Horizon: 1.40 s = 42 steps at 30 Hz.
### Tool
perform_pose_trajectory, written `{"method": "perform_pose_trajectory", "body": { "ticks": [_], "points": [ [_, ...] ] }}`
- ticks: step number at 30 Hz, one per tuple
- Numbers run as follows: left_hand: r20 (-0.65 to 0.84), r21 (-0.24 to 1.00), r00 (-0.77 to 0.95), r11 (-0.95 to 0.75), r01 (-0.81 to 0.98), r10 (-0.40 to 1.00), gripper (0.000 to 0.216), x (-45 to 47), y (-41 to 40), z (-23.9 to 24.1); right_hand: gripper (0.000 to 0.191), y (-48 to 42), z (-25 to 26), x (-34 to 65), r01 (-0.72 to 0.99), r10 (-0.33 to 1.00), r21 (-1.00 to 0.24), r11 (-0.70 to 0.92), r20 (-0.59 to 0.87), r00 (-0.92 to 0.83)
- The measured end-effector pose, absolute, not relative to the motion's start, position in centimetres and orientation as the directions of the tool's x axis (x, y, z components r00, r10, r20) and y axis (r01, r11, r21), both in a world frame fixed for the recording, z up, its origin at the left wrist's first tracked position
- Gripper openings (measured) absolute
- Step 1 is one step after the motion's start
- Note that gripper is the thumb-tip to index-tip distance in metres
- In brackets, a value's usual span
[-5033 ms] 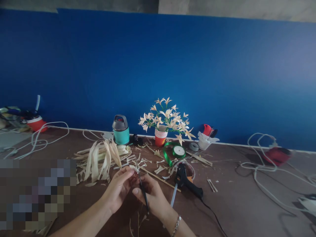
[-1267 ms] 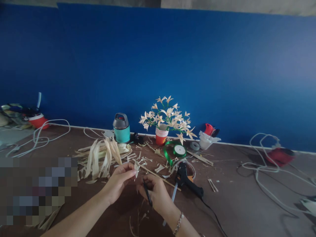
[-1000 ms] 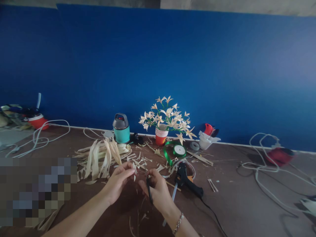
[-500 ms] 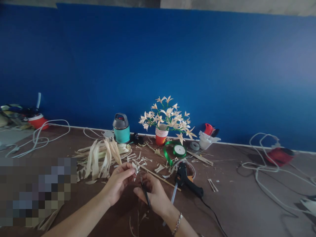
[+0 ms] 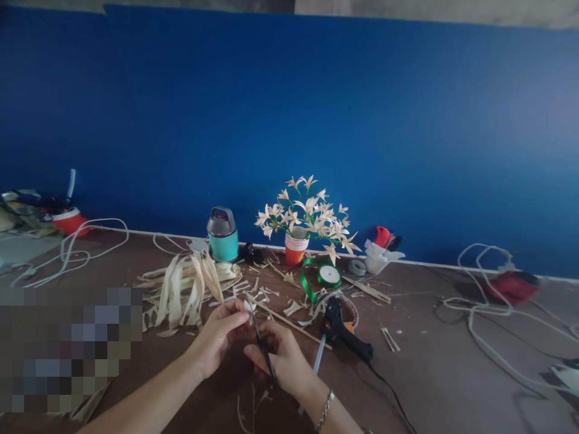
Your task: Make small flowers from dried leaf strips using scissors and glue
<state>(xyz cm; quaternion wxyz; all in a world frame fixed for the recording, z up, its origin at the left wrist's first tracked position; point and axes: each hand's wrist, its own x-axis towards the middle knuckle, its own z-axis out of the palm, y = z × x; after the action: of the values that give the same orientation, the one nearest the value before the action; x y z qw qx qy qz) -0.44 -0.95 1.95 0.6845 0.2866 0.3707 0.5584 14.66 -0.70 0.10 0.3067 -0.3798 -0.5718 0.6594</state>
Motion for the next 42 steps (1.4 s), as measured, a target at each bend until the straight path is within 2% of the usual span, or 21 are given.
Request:
{"method": "perform_pose_trajectory", "body": {
  "ticks": [18, 36, 42],
  "points": [
    [-0.179, 0.798, 0.131, 0.222, -0.561, 0.975, 0.018, -0.62, -0.92, 1.86, 0.046, -0.89, 0.63, 14.48, 0.086, 0.857, -0.983, -0.161, -0.183, -0.482],
    [-0.175, 0.783, 0.170, 0.242, -0.573, 0.970, 0.016, -0.72, -0.76, 1.93, 0.040, -0.77, 0.61, 14.55, 0.093, 0.870, -0.991, -0.098, -0.131, -0.476],
    [-0.156, 0.791, 0.184, 0.235, -0.565, 0.970, 0.014, -0.88, -0.64, 1.77, 0.037, -0.66, 0.94, 14.69, 0.127, 0.879, -0.992, -0.011, -0.070, -0.471]
  ]
}}
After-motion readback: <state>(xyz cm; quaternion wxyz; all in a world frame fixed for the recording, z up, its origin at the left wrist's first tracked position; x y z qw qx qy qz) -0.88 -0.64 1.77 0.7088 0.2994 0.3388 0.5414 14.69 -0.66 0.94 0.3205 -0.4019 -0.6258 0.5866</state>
